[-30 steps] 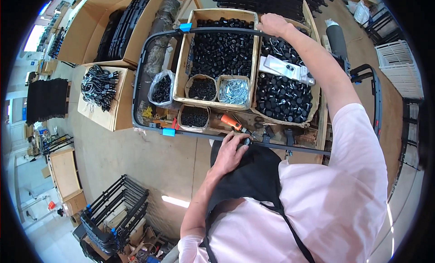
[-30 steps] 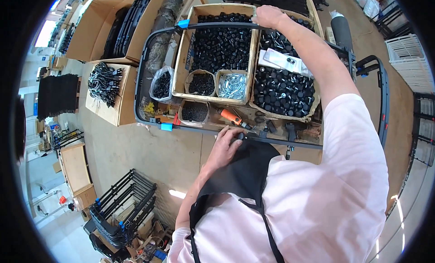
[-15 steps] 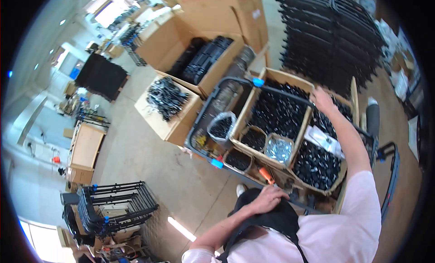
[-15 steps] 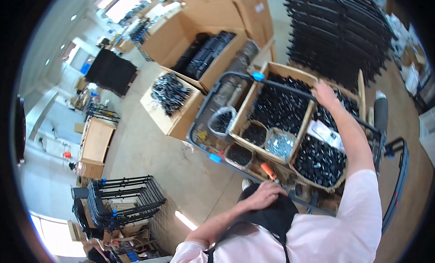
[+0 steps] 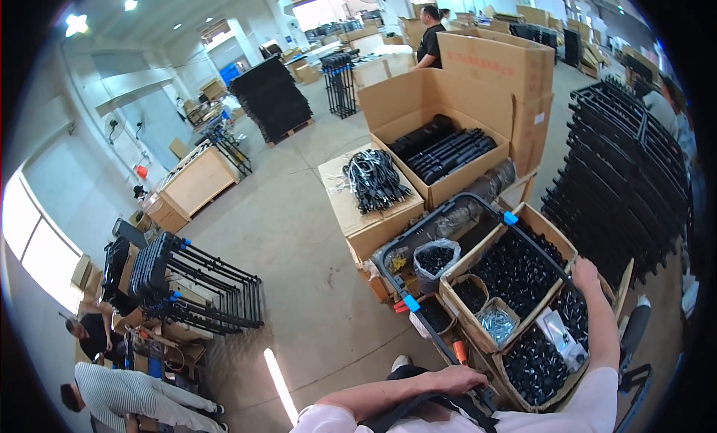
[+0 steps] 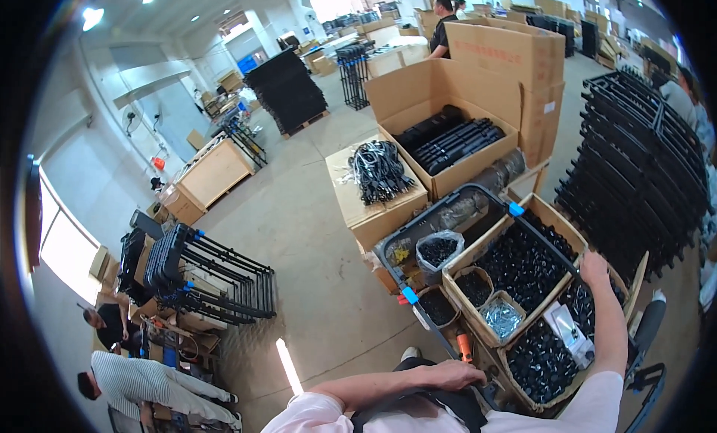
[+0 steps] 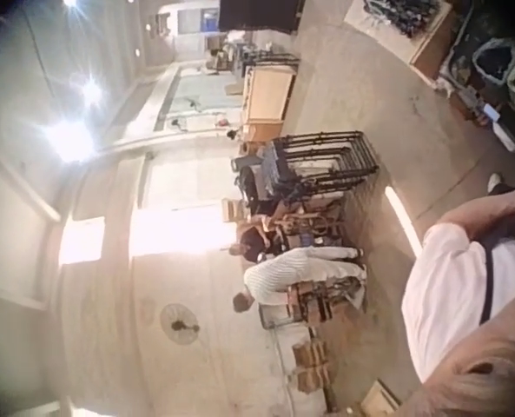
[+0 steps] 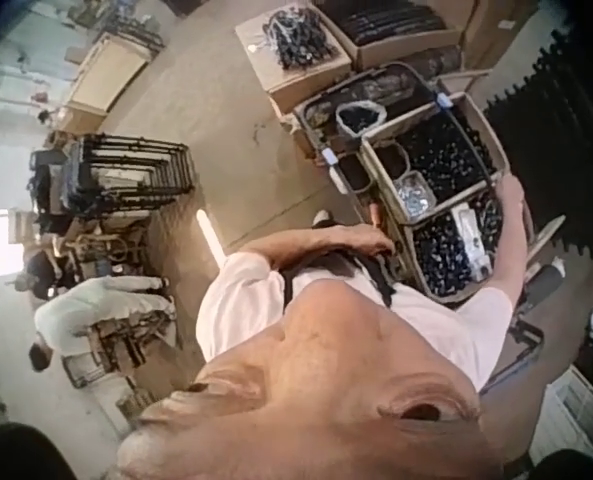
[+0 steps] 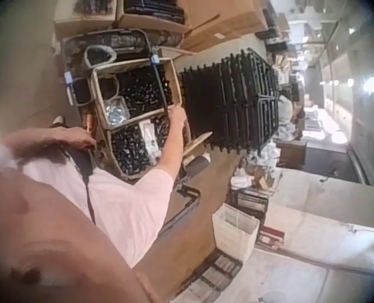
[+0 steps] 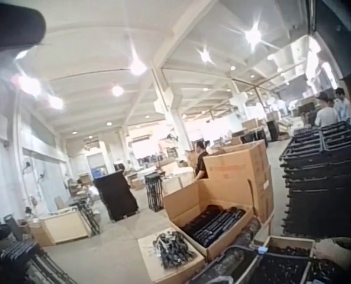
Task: Assembling various components onto a lawn mower frame using manual and power tools in a factory setting.
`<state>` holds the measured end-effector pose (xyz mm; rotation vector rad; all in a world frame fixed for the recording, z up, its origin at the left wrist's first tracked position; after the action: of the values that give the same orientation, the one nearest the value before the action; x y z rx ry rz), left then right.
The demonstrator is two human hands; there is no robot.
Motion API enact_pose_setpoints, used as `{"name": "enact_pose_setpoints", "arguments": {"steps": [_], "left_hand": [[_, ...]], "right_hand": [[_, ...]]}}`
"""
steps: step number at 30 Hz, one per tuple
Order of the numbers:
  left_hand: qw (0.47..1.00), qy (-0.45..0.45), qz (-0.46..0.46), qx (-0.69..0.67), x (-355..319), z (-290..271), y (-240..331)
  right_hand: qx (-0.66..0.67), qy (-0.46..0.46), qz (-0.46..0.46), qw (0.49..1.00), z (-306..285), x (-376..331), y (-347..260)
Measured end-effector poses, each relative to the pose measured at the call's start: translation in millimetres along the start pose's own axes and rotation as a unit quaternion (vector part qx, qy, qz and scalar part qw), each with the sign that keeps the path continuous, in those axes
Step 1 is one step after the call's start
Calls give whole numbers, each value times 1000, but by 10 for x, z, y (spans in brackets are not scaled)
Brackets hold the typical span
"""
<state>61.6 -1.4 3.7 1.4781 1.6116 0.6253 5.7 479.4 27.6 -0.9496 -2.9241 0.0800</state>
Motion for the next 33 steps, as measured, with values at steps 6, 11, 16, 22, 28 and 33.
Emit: {"name": "enact_pose_setpoints", "arguments": {"steps": [6,11,16,22,28,33], "left_hand": [[999,-35,-2,4,95,208,-106],[995,50,32,-81,75,147,-92],[985,13,-111,-135,94,152,-338],[998,0,-31,-54,141,179,-317],[992,-96,-77,20,144,131,-64],[997,-57,-45,5,138,178,-85]], "right_hand": [[-43,-179,19,983,-231,-51,-331],[-78,-59,42,994,-249,-72,-116],[-78,-47,41,995,-34,61,82],[-96,-38,23,994,-87,68,-110],[-86,-83,71,990,-49,210,-43],[-156,-173,-18,972,-299,11,-542]]}}
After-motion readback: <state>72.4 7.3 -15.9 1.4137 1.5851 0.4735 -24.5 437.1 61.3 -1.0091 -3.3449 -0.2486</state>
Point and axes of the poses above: each hand's wrist, its own x-axis towards the middle knuckle, its own z-axis out of the palm, y = z × x, the point moved 8 cm from there along x, towards the middle knuckle, and after that the axes turned 1 degree about -z, right-handed, at the moved point
